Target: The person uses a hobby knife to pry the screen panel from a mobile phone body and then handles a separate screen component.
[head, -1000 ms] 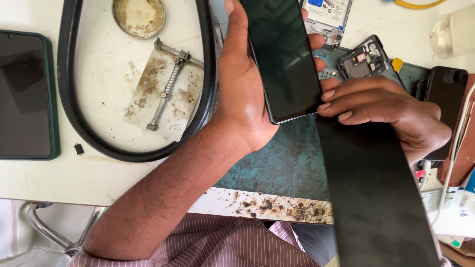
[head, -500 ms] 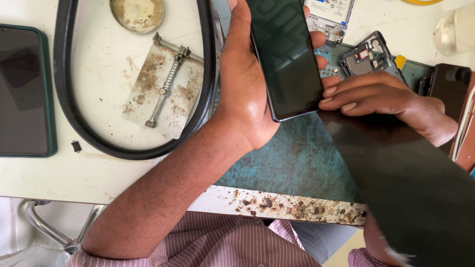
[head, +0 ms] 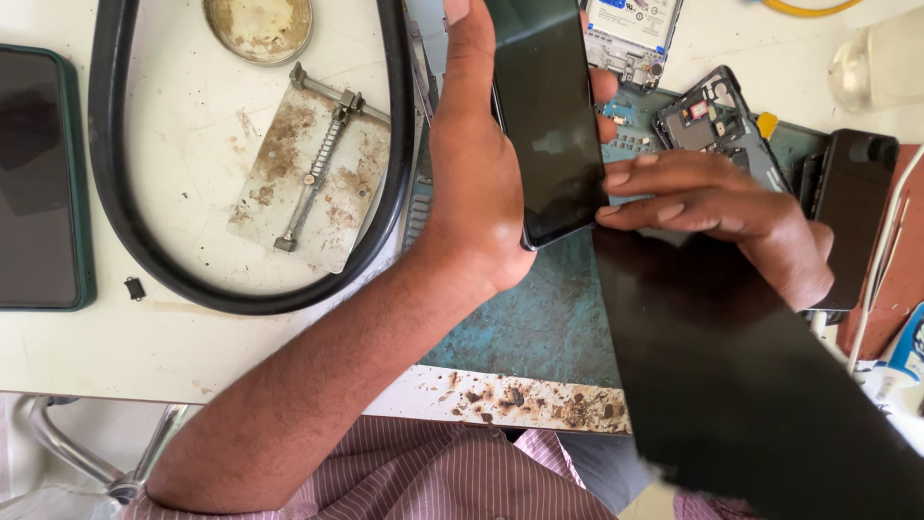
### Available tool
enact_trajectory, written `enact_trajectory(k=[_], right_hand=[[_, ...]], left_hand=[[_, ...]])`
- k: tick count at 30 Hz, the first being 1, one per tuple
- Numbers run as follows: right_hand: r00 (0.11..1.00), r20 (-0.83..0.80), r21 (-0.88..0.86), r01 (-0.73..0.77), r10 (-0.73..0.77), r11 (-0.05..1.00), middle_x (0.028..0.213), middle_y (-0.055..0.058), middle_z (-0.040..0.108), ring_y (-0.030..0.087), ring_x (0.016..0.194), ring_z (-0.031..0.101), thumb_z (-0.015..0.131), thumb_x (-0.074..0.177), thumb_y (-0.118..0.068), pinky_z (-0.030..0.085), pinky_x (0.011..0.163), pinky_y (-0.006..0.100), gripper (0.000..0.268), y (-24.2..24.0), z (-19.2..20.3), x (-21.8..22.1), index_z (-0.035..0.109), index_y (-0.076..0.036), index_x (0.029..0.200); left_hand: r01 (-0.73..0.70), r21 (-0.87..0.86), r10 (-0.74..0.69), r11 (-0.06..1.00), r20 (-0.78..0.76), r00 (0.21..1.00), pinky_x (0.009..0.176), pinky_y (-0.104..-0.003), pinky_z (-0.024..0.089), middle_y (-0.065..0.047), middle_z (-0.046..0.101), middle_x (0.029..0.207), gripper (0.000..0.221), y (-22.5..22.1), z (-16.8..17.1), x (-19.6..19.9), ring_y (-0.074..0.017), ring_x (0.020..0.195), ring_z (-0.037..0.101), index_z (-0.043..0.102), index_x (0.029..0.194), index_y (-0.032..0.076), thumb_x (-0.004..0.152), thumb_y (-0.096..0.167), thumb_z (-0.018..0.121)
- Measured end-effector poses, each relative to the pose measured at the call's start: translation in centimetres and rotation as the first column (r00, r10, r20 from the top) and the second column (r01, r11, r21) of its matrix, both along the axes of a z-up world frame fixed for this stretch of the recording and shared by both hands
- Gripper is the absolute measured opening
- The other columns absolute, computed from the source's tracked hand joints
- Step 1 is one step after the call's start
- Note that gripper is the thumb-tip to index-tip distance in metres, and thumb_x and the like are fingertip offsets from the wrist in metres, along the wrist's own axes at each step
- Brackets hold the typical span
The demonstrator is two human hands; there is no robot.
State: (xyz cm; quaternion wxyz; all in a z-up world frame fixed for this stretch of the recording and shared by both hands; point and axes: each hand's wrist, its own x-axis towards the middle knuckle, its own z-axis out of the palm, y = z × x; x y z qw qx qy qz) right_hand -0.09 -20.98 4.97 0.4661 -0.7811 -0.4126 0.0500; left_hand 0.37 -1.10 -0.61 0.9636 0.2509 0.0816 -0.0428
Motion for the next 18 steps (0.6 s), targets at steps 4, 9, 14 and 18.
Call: enact_trajectory(k=[4, 9, 14, 18], right_hand=[[0.983, 0.006, -0.036, 0.185, -0.185, 0.982, 0.12, 0.027, 0.07, 0.036, 0.13, 0.066, 0.058, 0.106, -0.009, 0.049, 0.118, 0.048, 0.011, 1.3, 0.5, -1.9, 0.049, -0.004, 0.108], [0.999, 0.019, -0.125, -0.024, 0.026, 0.992, 0.116, 0.025, 0.07, 0.037, 0.129, 0.067, 0.066, 0.1, -0.015, 0.044, 0.128, 0.056, 0.019, 0.8, 1.6, -0.2, 0.053, -0.003, 0.106], [0.999, -0.042, -0.157, 0.011, -0.018, 0.988, 0.122, 0.027, 0.068, 0.034, 0.125, 0.067, 0.064, 0.101, -0.018, 0.045, 0.126, 0.052, 0.018, 1.0, 2.4, -1.2, 0.055, -0.003, 0.106], [0.993, -0.118, -0.186, -0.009, -0.013, 0.982, 0.124, 0.031, 0.064, 0.034, 0.125, 0.067, 0.063, 0.099, -0.017, 0.044, 0.126, 0.053, 0.019, 0.6, 2.6, -1.0, 0.056, 0.0, 0.104]], left_hand=[[0.001, 0.061, 0.0, 0.998, -0.018, 1.0, 0.08, -0.037, 0.061, -0.011, 0.067, 0.106, 0.068, 0.2, 0.5, -0.4, -0.0183, 0.091, 0.066, 0.057, 0.134, 0.009, 0.105, 0.065, 0.032], [0.013, 0.014, -0.013, 1.0, -0.029, 0.999, 0.083, -0.04, 0.06, -0.013, 0.066, 0.109, 0.073, -0.1, 0.5, -0.4, -0.0197, 0.094, 0.065, 0.057, 0.135, 0.004, 0.11, 0.067, 0.03], [0.0, 0.005, 0.0, 1.0, -0.003, 1.0, 0.085, -0.04, 0.06, -0.012, 0.065, 0.11, 0.071, -0.4, 0.4, -0.6, -0.0189, 0.095, 0.064, 0.056, 0.134, 0.007, 0.108, 0.068, 0.03], [0.015, -0.001, -0.015, 1.0, -0.039, 0.999, 0.082, -0.041, 0.06, -0.012, 0.066, 0.107, 0.07, -0.4, 0.4, -0.5, -0.0191, 0.092, 0.064, 0.056, 0.131, 0.006, 0.106, 0.067, 0.031]])
